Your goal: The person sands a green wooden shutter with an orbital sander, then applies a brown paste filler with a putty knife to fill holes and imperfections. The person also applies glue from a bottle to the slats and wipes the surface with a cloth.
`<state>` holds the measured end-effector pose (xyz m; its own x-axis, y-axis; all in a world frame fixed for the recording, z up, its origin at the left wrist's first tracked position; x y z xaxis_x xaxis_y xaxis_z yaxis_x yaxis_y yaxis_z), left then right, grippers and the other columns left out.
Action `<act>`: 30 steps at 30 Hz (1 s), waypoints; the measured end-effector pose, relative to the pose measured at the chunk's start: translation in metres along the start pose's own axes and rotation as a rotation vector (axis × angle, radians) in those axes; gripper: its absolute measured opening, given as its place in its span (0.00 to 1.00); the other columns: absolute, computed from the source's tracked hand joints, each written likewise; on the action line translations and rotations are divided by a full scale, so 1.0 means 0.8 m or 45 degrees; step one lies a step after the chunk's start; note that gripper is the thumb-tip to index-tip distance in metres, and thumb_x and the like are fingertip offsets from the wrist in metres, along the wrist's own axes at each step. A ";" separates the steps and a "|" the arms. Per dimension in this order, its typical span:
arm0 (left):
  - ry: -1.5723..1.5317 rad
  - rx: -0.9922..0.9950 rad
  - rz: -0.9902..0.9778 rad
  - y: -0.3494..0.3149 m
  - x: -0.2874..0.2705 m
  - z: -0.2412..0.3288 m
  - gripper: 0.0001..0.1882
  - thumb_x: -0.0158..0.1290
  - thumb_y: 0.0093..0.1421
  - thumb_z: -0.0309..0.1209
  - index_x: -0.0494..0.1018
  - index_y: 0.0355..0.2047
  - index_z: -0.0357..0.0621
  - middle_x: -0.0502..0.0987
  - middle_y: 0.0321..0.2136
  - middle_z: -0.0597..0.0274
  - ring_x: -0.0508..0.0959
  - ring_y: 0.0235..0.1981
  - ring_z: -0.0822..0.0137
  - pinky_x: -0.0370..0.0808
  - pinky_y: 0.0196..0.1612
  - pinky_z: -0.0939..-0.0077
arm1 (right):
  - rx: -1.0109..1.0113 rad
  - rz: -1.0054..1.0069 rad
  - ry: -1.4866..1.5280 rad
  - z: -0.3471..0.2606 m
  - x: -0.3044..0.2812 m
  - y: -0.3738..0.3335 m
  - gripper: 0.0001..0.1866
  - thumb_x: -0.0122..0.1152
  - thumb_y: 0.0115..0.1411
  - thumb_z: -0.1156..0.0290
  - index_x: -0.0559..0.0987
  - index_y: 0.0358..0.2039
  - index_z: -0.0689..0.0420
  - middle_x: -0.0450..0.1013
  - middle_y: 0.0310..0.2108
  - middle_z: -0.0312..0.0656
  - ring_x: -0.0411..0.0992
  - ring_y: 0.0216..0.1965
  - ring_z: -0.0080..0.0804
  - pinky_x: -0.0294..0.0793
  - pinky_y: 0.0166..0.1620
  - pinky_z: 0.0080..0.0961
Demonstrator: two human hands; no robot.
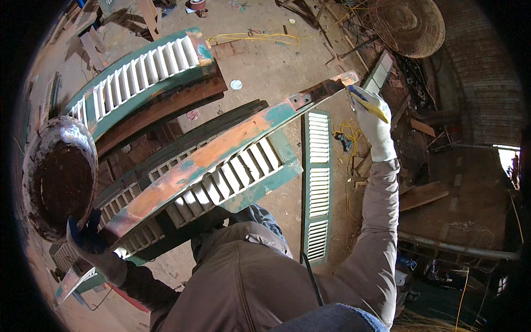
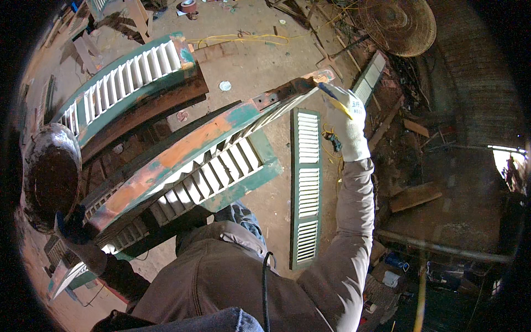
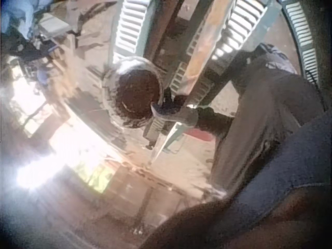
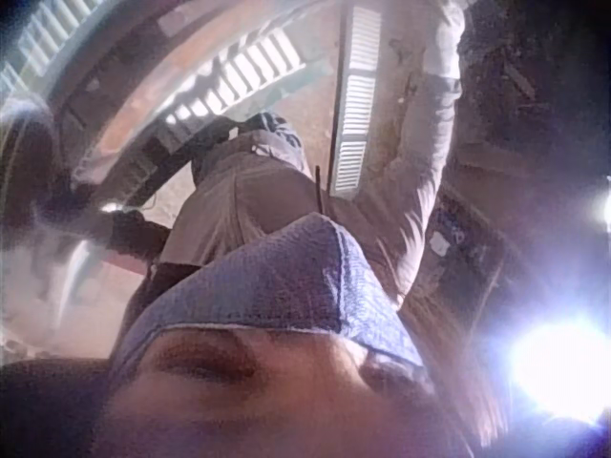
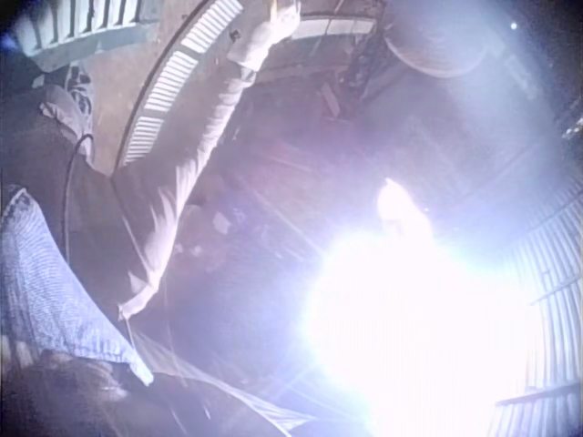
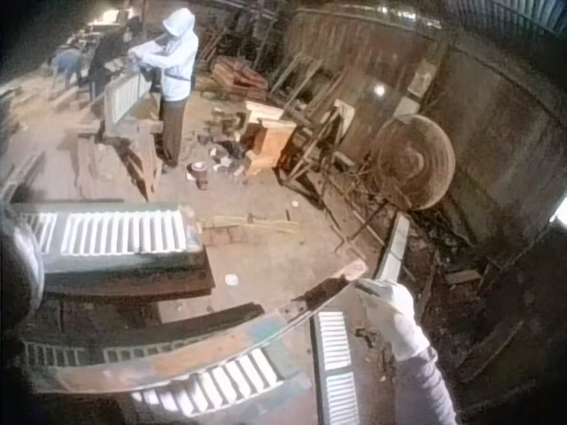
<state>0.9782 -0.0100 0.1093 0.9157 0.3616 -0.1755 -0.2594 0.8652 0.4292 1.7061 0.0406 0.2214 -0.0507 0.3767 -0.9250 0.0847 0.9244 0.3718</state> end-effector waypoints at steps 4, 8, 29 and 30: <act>0.006 -0.010 0.053 0.000 0.001 0.004 0.41 0.64 0.57 0.29 0.56 0.68 0.39 0.71 0.59 0.45 0.79 0.55 0.49 0.80 0.56 0.53 | 0.073 0.071 0.334 0.023 0.003 0.006 0.11 0.66 0.63 0.66 0.86 0.45 0.53 0.83 0.38 0.41 0.82 0.38 0.39 0.79 0.40 0.29; 0.104 0.159 -0.006 0.004 0.024 0.027 0.33 0.54 0.67 0.42 0.60 0.66 0.35 0.70 0.58 0.42 0.82 0.46 0.45 0.83 0.50 0.52 | 0.151 0.067 0.145 0.082 0.011 0.033 0.12 0.63 0.67 0.64 0.84 0.48 0.53 0.83 0.40 0.39 0.81 0.39 0.33 0.77 0.41 0.25; 0.186 0.128 0.020 0.010 -0.006 -0.009 0.33 0.52 0.68 0.45 0.62 0.63 0.32 0.68 0.58 0.38 0.80 0.48 0.39 0.85 0.48 0.47 | 0.205 0.069 -0.154 0.130 0.025 0.032 0.15 0.66 0.64 0.55 0.85 0.46 0.49 0.82 0.40 0.44 0.82 0.39 0.39 0.79 0.39 0.35; 0.113 0.100 0.051 0.011 -0.004 -0.009 0.33 0.52 0.68 0.45 0.62 0.63 0.32 0.68 0.58 0.38 0.81 0.48 0.39 0.85 0.48 0.47 | 0.236 0.064 -0.150 0.137 0.031 0.039 0.17 0.68 0.63 0.54 0.85 0.47 0.50 0.82 0.40 0.45 0.82 0.39 0.39 0.79 0.40 0.35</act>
<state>0.9707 -0.0009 0.1076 0.8733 0.4276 -0.2333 -0.2670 0.8208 0.5050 1.8164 0.0721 0.2018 0.0740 0.4026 -0.9124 0.2661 0.8737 0.4072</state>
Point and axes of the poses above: each hand's wrist, its own y-axis towards the middle knuckle, its own x-axis out of the palm, z = x × y, the point moved 4 cm from there along y, towards the middle knuckle
